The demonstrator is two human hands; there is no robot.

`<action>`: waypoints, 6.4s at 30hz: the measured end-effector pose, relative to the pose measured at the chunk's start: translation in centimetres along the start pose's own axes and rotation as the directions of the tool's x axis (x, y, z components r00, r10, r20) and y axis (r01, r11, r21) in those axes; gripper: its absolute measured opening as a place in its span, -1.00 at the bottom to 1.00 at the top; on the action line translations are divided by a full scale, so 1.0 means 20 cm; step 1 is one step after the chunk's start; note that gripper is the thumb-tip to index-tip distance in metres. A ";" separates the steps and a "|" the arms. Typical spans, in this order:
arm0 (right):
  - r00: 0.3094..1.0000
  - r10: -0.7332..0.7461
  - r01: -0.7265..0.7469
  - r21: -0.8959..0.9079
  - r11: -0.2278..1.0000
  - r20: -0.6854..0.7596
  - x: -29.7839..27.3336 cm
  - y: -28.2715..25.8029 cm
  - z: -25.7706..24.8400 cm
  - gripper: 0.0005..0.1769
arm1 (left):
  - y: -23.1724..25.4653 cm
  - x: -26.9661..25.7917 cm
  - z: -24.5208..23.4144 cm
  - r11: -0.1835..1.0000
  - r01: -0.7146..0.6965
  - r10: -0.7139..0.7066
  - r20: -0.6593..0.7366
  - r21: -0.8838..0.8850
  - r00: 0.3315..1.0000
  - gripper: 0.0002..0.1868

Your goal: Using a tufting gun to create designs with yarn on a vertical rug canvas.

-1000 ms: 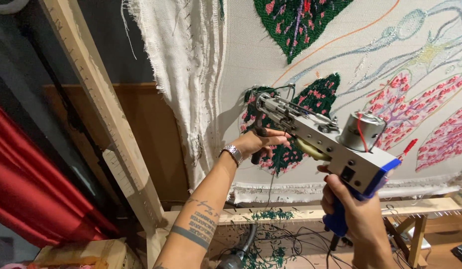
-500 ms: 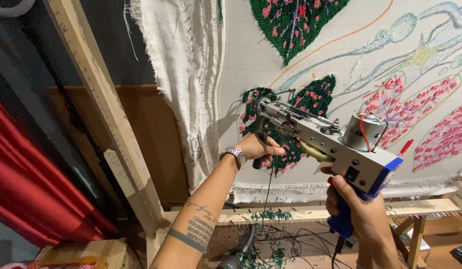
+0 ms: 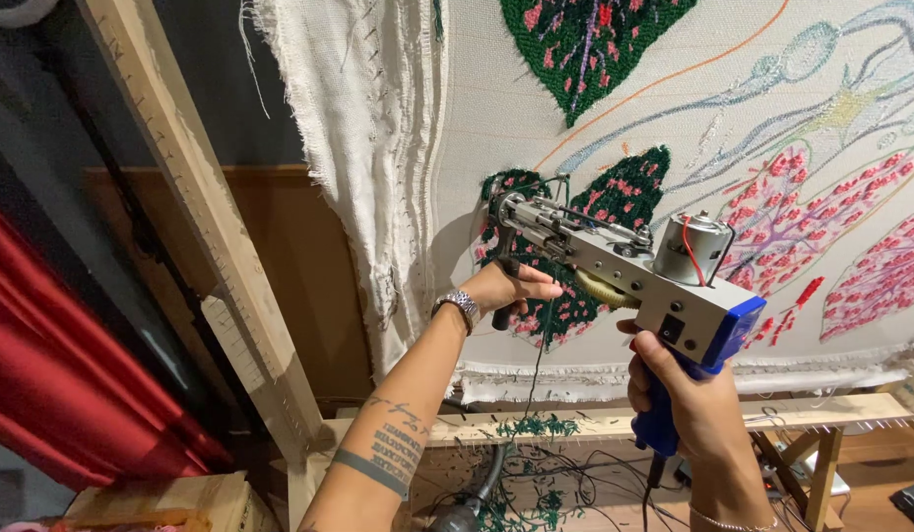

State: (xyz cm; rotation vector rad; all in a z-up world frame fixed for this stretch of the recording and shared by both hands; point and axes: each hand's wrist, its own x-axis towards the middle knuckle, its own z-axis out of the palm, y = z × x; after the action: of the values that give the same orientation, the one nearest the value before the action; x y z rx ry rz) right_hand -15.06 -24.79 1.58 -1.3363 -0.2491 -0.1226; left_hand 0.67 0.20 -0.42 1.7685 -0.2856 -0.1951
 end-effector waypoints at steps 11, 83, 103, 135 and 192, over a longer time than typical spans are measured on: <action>0.998 -0.026 0.026 -0.007 1.000 -0.053 0.02 0.02 0.10 -0.63 | -0.08 0.14 -0.04 0.999 -0.013 0.013 -0.010 0.048 1.000 -0.46; 0.999 -0.006 0.002 0.088 0.996 0.037 0.00 0.04 -0.11 -0.48 | -0.07 0.09 -0.02 0.990 0.002 -0.013 0.077 0.143 0.997 -0.69; 0.997 -0.007 0.000 -0.094 0.996 -0.072 0.04 0.01 0.10 -0.62 | -0.04 0.13 -0.06 0.998 -0.028 0.026 0.030 0.059 0.999 -0.51; 0.990 -0.046 0.049 0.018 0.999 -0.137 0.08 0.09 0.25 -0.73 | 0.09 0.15 -0.16 0.995 0.004 0.012 -0.153 0.104 0.988 -0.51; 0.996 -0.003 -0.005 -0.081 0.997 -0.090 0.08 0.09 0.11 -0.67 | -0.05 0.18 -0.07 0.999 -0.008 0.009 -0.033 0.038 0.999 -0.56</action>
State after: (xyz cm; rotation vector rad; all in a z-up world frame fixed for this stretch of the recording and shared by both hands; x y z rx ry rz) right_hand -13.41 -22.15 0.80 -1.4076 -0.1684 -0.1937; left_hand 4.53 0.72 -0.93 1.8061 -0.2741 -0.1547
